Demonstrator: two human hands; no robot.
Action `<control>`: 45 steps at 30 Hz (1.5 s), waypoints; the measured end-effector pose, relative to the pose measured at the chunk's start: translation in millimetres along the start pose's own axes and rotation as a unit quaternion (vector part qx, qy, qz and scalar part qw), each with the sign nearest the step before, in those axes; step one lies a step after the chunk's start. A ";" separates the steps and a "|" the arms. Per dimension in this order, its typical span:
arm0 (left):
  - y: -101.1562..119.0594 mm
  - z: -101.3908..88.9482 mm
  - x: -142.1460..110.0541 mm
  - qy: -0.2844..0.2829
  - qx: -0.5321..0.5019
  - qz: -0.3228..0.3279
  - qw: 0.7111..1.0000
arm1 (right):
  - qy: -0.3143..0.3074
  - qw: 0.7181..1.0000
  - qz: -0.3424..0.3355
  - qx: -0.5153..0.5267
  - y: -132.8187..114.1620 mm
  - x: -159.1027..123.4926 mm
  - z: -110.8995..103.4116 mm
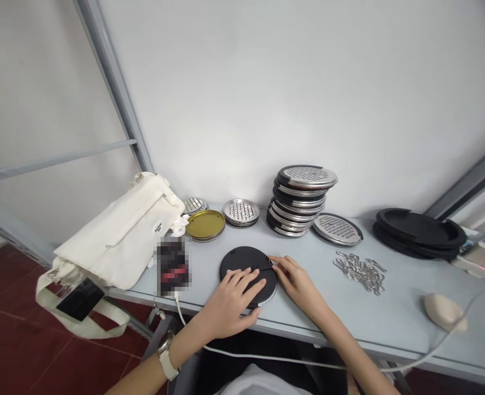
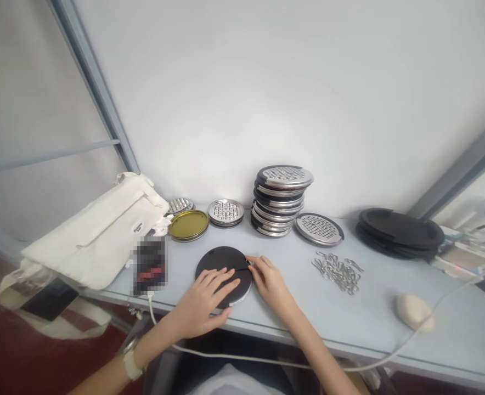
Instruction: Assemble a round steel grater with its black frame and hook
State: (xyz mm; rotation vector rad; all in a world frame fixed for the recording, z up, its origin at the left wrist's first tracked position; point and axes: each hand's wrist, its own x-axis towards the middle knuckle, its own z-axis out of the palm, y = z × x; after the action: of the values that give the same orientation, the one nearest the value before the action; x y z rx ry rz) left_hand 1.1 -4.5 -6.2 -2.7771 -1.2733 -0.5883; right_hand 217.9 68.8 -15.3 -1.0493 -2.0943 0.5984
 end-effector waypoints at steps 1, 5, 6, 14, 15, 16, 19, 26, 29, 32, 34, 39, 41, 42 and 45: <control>0.1 -0.2 0.0 -0.001 -0.001 0.000 1.000 | 0.001 1.000 -0.003 0.001 0.4 0.1 0.1; 0.7 -0.6 0.1 0.004 0.002 -0.001 1.000 | -0.005 1.000 -0.006 0.018 2.0 0.1 -0.5; 0.9 -0.6 0.1 0.008 0.004 0.000 1.000 | -0.007 1.000 -0.004 0.023 2.4 0.2 -0.7; 2.1 -0.7 -0.1 0.020 0.017 0.000 1.000 | -0.003 1.000 -0.014 0.022 1.4 1.8 -0.6; 2.2 -0.7 0.0 0.022 0.020 0.000 1.000 | 0.000 1.000 -0.017 0.021 0.8 2.0 -0.5; 2.4 -0.7 0.0 0.024 0.023 0.000 0.999 | 0.001 1.000 -0.018 0.020 0.4 2.1 -0.6; 3.0 -0.6 0.4 0.022 0.026 0.001 0.999 | 0.000 1.000 -0.018 0.020 0.4 2.2 -1.1; 4.5 -0.6 1.3 0.015 0.037 -0.003 0.999 | -0.002 1.000 -0.007 0.019 2.3 3.2 -2.0; 4.8 -0.6 1.6 0.009 0.042 -0.001 0.999 | -0.002 1.000 0.002 0.021 1.3 3.1 -2.5; 4.8 -0.1 1.7 0.002 0.041 -0.006 0.999 | -0.004 1.000 0.013 0.025 1.8 2.2 -2.0; 4.8 0.4 1.6 0.002 0.041 -0.005 0.999 | -0.001 1.000 0.010 0.028 3.6 1.7 -0.9; 5.3 0.5 1.9 0.000 0.043 -0.010 0.999 | 0.006 0.999 0.001 0.038 8.4 1.2 1.0; 5.5 0.4 2.2 -0.005 0.040 -0.011 0.999 | 0.004 0.999 -0.002 0.040 8.3 1.5 0.6; 5.4 0.5 2.2 -0.008 0.039 -0.011 0.999 | 0.003 0.999 -0.002 0.040 7.9 1.6 0.3; 4.9 0.7 2.2 -0.014 0.035 -0.011 0.999 | -0.001 0.999 -0.002 0.039 5.9 1.9 -0.6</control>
State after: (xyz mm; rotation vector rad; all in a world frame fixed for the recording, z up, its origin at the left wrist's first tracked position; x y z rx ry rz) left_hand 6.2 -6.1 -5.5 -2.7277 -1.3055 -0.4964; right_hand 220.5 73.8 -18.1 -1.0009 -2.0570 0.6744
